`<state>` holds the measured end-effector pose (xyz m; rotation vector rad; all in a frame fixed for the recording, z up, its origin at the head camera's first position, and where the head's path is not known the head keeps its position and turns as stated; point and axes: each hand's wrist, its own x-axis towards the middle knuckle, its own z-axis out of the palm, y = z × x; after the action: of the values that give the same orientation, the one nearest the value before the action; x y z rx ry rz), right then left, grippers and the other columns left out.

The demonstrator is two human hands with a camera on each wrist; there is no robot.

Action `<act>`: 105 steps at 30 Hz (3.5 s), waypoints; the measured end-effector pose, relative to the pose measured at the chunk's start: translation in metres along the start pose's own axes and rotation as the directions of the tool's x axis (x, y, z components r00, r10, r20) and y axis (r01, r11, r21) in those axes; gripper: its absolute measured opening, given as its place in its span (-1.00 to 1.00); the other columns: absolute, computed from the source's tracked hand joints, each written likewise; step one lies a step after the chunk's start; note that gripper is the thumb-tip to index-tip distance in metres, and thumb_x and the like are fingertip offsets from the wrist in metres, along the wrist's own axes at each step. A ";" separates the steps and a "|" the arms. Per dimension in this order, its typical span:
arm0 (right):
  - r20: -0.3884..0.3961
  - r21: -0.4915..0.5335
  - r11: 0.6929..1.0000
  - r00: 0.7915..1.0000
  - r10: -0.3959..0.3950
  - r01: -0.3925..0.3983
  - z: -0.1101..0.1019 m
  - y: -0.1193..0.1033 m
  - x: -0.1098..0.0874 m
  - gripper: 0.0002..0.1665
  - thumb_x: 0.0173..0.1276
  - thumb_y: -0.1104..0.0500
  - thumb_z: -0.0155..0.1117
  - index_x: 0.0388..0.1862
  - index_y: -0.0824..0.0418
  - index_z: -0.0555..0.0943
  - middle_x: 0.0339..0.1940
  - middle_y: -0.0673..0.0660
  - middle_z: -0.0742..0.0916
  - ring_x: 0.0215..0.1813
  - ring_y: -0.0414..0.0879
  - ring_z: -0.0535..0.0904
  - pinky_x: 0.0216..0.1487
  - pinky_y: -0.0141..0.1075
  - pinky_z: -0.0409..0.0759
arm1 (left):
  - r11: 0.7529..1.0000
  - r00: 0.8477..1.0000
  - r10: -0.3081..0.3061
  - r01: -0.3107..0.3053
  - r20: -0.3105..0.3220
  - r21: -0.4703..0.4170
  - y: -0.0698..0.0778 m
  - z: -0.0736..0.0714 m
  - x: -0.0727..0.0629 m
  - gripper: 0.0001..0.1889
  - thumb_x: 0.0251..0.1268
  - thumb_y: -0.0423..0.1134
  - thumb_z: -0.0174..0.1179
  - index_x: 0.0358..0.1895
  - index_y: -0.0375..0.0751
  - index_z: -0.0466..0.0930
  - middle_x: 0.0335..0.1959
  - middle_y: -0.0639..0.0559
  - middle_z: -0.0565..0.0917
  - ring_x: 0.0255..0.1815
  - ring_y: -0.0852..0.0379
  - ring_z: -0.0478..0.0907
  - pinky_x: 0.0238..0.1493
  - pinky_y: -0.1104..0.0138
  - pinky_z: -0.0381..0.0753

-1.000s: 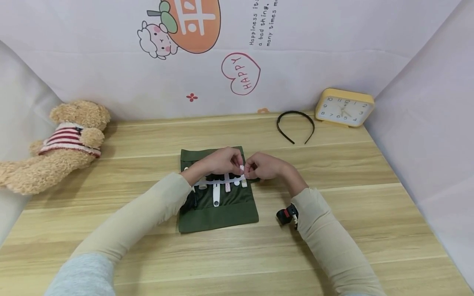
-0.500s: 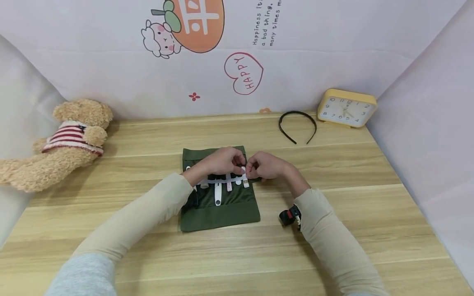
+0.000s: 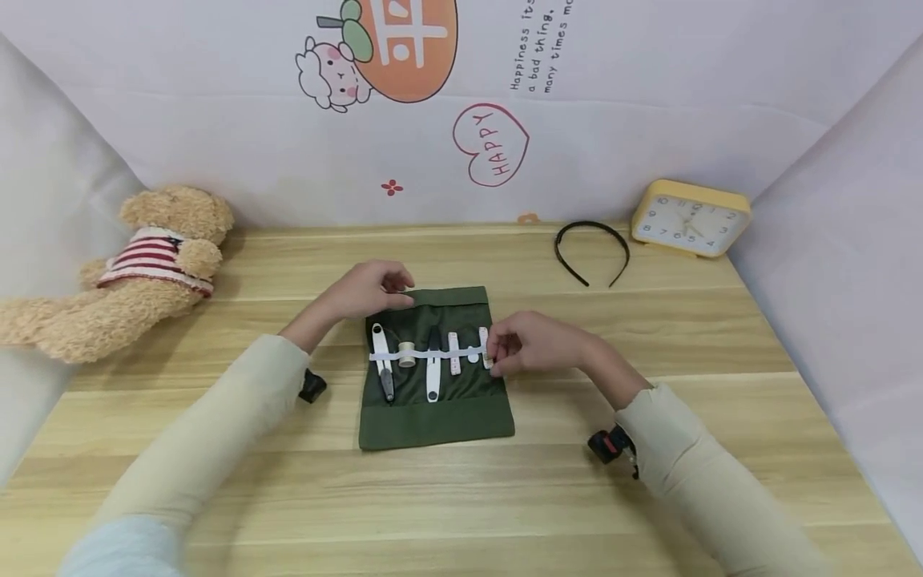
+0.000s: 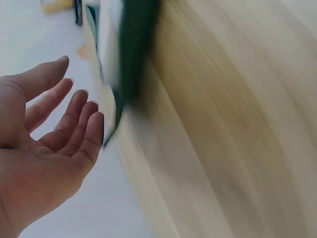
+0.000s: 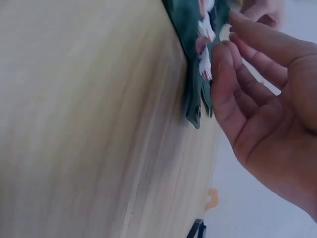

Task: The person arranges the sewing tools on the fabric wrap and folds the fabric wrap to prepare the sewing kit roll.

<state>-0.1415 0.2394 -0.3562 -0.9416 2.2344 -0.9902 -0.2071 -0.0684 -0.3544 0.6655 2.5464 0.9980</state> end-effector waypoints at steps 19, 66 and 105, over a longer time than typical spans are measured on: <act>0.089 0.022 0.999 0.995 0.043 -0.046 0.037 -0.008 -0.018 -0.73 0.22 0.12 0.58 -0.18 0.18 0.70 -0.36 -0.12 0.72 -0.28 -0.22 0.66 -0.21 -0.32 0.67 | 0.999 0.999 -0.036 0.036 0.004 -0.004 -0.047 -0.018 -0.018 -0.81 0.30 -0.47 0.34 -0.05 -0.36 0.69 -0.15 -0.12 0.72 -0.13 -0.02 0.60 -0.03 0.18 0.57; -0.301 -0.287 0.903 0.925 0.232 -0.320 -0.014 0.011 0.010 -0.64 0.28 0.32 0.47 0.06 0.36 0.71 -0.05 0.25 0.77 0.00 0.10 0.67 0.03 0.01 0.62 | 0.998 0.999 -0.037 0.037 0.005 -0.048 -0.067 -0.015 -0.080 -0.83 0.19 -0.40 0.46 -0.16 -0.29 0.75 -0.34 0.01 0.67 -0.28 0.09 0.54 -0.18 0.25 0.55; -0.229 -0.147 0.962 0.954 0.193 -0.230 -0.028 0.037 0.061 -0.10 0.22 -0.14 0.55 0.44 0.21 0.47 0.54 0.23 0.38 0.57 0.20 0.17 0.51 0.13 0.13 | 0.983 0.991 0.052 -0.072 0.121 0.171 -0.046 0.006 -0.083 -0.32 -0.04 0.05 0.62 0.08 -0.25 0.56 -0.27 0.00 0.50 -0.27 0.07 0.41 -0.18 0.22 0.45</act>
<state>-0.2126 0.2229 -0.3787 -0.6709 2.5720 -0.8438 -0.1492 -0.1386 -0.3800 0.8305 2.5436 0.7360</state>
